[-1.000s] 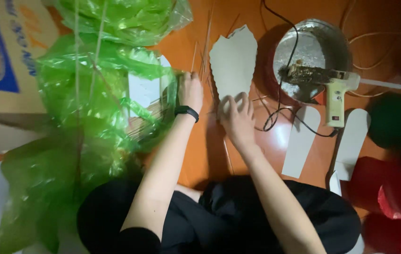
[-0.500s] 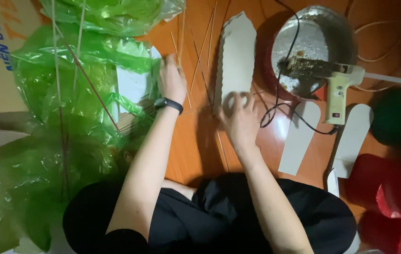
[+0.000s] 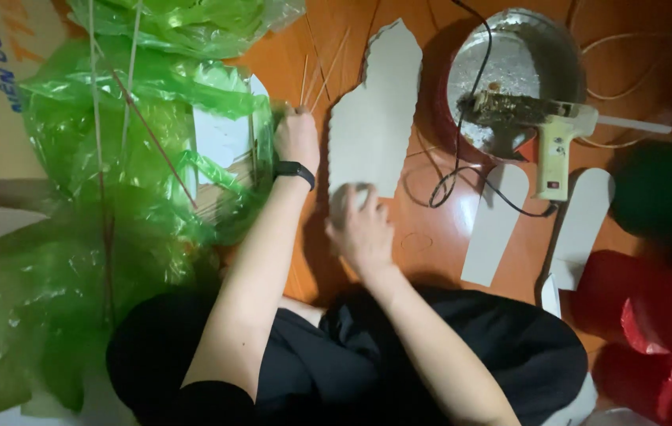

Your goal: Gluing thin sticks onto leaf-shaped cardboard cutouts using a hot glue gun

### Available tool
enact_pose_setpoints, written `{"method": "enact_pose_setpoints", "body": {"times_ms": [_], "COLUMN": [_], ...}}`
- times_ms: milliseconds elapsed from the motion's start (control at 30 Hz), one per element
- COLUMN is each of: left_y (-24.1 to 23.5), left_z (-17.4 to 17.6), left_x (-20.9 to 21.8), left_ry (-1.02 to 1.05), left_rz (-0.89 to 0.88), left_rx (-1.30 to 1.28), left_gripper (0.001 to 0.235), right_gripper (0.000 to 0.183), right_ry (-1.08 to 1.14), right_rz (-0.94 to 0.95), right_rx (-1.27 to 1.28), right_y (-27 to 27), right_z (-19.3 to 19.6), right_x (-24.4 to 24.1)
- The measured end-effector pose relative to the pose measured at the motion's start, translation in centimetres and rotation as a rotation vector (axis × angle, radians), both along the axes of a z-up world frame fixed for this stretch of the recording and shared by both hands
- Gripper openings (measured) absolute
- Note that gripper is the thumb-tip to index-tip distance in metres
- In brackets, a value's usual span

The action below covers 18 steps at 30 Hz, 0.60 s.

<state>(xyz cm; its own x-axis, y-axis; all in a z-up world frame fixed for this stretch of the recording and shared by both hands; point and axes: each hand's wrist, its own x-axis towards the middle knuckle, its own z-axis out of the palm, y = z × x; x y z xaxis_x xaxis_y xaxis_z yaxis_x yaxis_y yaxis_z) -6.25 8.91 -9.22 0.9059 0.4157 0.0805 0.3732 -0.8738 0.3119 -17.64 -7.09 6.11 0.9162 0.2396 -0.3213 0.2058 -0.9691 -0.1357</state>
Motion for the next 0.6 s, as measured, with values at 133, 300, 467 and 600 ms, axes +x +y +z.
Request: {"method": "enact_pose_setpoints", "body": {"times_ms": [133,300,467,600], "left_y": [0.5,2.5,3.2,1.6], "left_z": [2.8,6.7,17.1,23.4], "left_x": [-1.3,-1.7,-5.8,-11.2], "left_ry": [0.120,0.230,-0.069,-0.150], "left_rz": [-0.059,0.093,0.029,-0.104], "left_rx": [0.073,-0.226,-0.392,-1.138], "left_gripper": [0.015,0.009,0.013,0.009], "right_gripper": [0.075,0.066,0.052,0.017], "right_ry": [0.040,0.107,-0.086,-0.231], "right_rz": [0.098,0.299,0.329,0.031], "right_rx": [0.001,-0.071,0.059,0.786], "right_y": [-0.5,-1.4,-1.6,-3.4], "right_z": [-1.8,-1.2,-3.1,-2.5], "right_x": [-4.7,-6.6,-7.0,-3.2]}}
